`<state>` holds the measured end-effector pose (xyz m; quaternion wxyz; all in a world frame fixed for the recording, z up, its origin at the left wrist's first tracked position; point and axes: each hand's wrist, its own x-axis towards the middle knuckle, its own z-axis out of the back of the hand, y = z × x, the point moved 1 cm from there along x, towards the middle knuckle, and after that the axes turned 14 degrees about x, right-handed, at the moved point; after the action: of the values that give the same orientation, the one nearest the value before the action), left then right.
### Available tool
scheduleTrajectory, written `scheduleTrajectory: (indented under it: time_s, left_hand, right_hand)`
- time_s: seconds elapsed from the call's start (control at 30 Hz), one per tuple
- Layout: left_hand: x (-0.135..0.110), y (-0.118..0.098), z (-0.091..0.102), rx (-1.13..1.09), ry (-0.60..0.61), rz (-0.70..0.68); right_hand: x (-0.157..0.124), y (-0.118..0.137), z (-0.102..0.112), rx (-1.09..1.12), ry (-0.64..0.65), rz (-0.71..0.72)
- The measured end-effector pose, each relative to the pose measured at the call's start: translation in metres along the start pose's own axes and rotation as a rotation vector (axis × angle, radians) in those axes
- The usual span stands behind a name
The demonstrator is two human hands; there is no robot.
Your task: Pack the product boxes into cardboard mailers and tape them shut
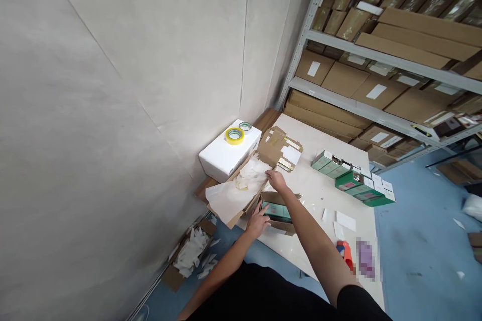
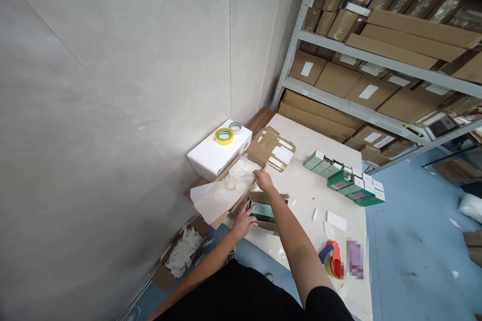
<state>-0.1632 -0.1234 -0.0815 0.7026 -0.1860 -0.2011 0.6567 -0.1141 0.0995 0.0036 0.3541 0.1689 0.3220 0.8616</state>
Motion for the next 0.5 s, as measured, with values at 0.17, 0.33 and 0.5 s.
scheduleTrajectory:
  time_s: [0.17, 0.33, 0.5]
  left_hand:
    - [0.009, -0.002, -0.008, 0.075, 0.028, -0.017]
    - [0.018, -0.013, -0.018, 0.093, 0.033, -0.019]
    - [0.038, -0.043, -0.03, 0.094, 0.051, -0.088]
  right_hand:
    - [-0.046, -0.02, 0.029, 0.175, -0.206, 0.072]
    - [-0.12, -0.036, 0.061, 0.227, -0.554, -0.022]
    - [-0.199, -0.048, 0.069, 0.061, -0.661, -0.119]
